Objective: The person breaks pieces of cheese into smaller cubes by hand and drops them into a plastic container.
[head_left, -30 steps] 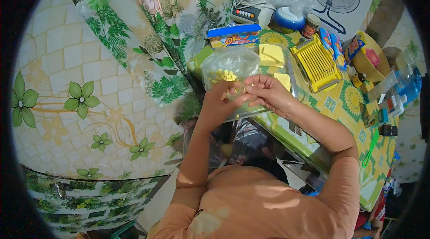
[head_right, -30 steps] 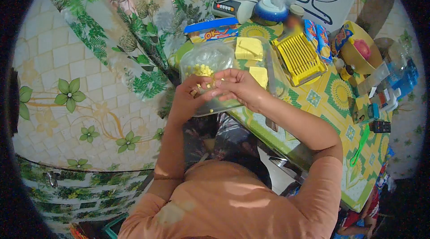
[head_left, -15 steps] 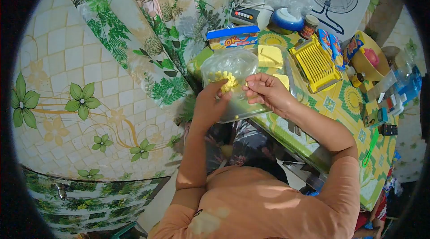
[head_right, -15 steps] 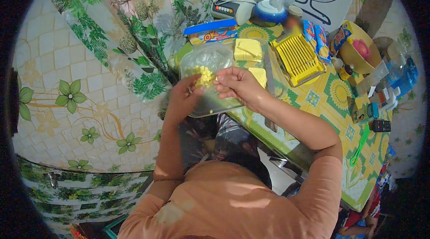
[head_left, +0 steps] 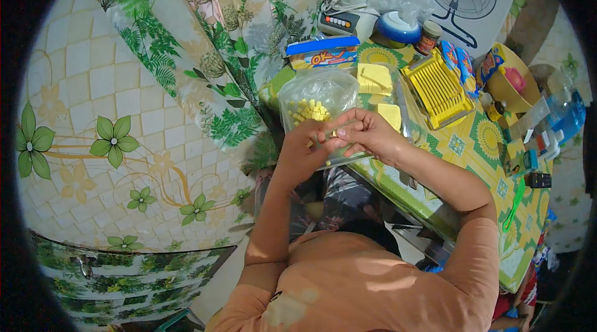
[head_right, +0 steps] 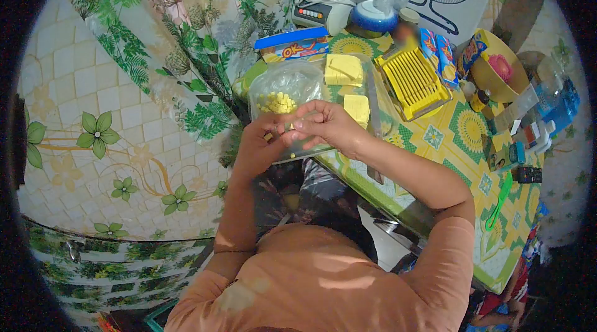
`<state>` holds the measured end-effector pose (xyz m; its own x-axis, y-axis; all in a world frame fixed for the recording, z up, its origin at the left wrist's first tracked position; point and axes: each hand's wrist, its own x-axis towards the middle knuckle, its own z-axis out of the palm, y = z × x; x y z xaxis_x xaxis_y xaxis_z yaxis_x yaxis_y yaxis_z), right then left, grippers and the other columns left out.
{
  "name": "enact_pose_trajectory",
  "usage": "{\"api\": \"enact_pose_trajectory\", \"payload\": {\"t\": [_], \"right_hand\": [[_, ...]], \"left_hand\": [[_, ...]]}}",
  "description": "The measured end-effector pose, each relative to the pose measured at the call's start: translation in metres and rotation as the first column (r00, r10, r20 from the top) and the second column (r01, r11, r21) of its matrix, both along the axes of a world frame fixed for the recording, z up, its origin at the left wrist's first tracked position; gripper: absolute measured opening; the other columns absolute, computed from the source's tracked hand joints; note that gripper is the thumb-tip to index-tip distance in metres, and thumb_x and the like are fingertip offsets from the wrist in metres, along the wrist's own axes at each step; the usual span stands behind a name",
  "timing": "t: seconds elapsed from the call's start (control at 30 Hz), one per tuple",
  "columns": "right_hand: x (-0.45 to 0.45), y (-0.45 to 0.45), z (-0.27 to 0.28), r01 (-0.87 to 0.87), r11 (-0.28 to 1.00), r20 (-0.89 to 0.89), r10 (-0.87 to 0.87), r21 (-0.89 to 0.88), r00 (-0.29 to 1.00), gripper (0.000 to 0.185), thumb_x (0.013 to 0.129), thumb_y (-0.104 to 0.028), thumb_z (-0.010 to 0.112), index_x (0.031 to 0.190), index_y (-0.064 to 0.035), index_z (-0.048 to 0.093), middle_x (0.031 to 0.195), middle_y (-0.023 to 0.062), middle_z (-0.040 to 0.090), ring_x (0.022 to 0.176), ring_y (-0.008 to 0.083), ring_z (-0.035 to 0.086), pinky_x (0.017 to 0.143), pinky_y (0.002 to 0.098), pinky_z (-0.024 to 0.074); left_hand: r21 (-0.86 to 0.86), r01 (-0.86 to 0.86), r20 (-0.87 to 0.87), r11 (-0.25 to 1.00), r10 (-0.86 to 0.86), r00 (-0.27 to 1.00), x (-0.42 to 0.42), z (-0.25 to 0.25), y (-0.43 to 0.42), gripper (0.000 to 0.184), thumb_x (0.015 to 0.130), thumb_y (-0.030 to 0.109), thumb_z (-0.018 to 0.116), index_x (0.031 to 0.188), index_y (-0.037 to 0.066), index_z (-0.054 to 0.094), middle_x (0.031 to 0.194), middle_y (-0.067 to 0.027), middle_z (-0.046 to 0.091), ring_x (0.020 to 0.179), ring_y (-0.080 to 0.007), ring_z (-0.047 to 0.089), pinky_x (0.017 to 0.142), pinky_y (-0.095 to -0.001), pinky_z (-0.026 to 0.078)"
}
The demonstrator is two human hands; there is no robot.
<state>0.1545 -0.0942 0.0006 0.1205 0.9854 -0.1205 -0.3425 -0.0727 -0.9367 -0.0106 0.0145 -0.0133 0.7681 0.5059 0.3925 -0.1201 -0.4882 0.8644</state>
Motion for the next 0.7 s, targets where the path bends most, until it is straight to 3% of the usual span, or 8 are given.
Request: {"api": "enact_pose_trajectory", "payload": {"t": [0.07,0.13,0.23,0.33,0.43,0.53,0.63,0.7], "right_hand": [[0.001,0.0,0.0,-0.009,1.0,0.012,0.009,-0.025,1.0,0.03,0.085,-0.02,0.066,0.109,-0.0063,0.053,0.091,0.0041,0.066,0.077,0.0105,0.062,0.063,0.026,0.054],[0.001,0.0,0.003,-0.032,0.998,0.051,0.035,-0.059,0.998,0.031,0.085,-0.02,0.066,0.11,-0.0071,0.053,0.09,0.004,0.066,0.076,0.0101,0.062,0.063,0.0256,0.0538],[0.006,-0.005,0.012,-0.153,0.981,0.313,0.183,-0.116,0.932,0.033,0.085,-0.02,0.066,0.112,-0.0057,0.053,0.087,0.0045,0.065,0.075,0.0098,0.061,0.063,0.025,0.0518],[0.014,-0.01,0.017,-0.326,0.933,0.665,0.341,-0.152,0.664,0.035,0.086,-0.023,0.065,0.113,-0.0046,0.051,0.083,0.0043,0.063,0.069,0.0081,0.056,0.063,0.0234,0.0448],[0.014,-0.018,0.036,-0.316,0.931,0.767,0.337,-0.184,0.545,0.032,0.086,-0.023,0.065,0.109,-0.003,0.054,0.076,0.0019,0.059,0.067,0.0076,0.053,0.062,0.0238,0.0418],[0.014,-0.017,0.039,-0.234,0.962,0.9,0.223,-0.142,0.373,0.029,0.085,-0.018,0.066,0.107,-0.0018,0.056,0.076,0.0014,0.059,0.069,0.0072,0.052,0.062,0.0239,0.042],[0.017,-0.01,0.018,-0.206,0.975,0.768,0.194,-0.082,0.61,0.028,0.084,-0.015,0.066,0.106,-0.0012,0.057,0.081,0.0009,0.061,0.07,0.0079,0.054,0.062,0.0235,0.0433],[0.012,-0.006,0.008,-0.231,0.971,0.557,0.228,-0.066,0.799,0.026,0.084,-0.014,0.066,0.105,-0.0021,0.059,0.083,0.0021,0.061,0.074,0.0087,0.057,0.065,0.0244,0.0481]], "left_hand": [[0.054,-0.013,-0.01,0.998,0.014,1.0,0.0,0.003,0.001,0.025,0.079,0.018,0.069,0.097,0.002,0.064,0.073,-0.0049,0.055,0.069,-0.014,0.053,0.063,-0.0298,0.043],[0.026,-0.134,-0.036,0.991,0.135,0.99,0.002,0.004,0.002,0.024,0.081,0.019,0.066,0.097,0.001,0.064,0.073,-0.0077,0.056,0.069,-0.0166,0.054,0.063,-0.0317,0.044],[0.11,-0.275,-0.008,0.955,0.278,0.961,0.008,0.0,0.013,0.024,0.083,0.017,0.061,0.1,0.001,0.064,0.074,-0.0111,0.056,0.069,-0.0217,0.056,0.062,-0.0329,0.044],[0.235,-0.329,-0.015,0.915,0.341,0.94,0.011,-0.01,0.029,0.026,0.083,0.014,0.058,0.104,0.0,0.063,0.078,-0.0132,0.056,0.071,-0.0258,0.057,0.062,-0.0329,0.045],[0.251,-0.322,-0.043,0.913,0.343,0.938,0.012,-0.013,0.031,0.027,0.081,0.011,0.057,0.105,0.002,0.063,0.08,-0.0136,0.056,0.074,-0.0273,0.058,0.063,-0.0335,0.046],[0.237,-0.308,-0.086,0.921,0.336,0.938,0.011,-0.009,0.029,0.027,0.08,0.012,0.057,0.105,0.003,0.063,0.081,-0.0129,0.056,0.074,-0.027,0.058,0.064,-0.0348,0.046],[0.269,-0.317,-0.111,0.91,0.356,0.928,0.01,-0.011,0.029,0.027,0.08,0.014,0.061,0.104,0.003,0.064,0.077,-0.0098,0.055,0.072,-0.0215,0.056,0.064,-0.0318,0.045],[0.293,-0.342,-0.128,0.893,0.391,0.911,0.01,-0.012,0.029,0.027,0.079,0.017,0.063,0.102,0.002,0.065,0.075,-0.0085,0.055,0.071,-0.0195,0.055,0.064,-0.0304,0.044]]}}
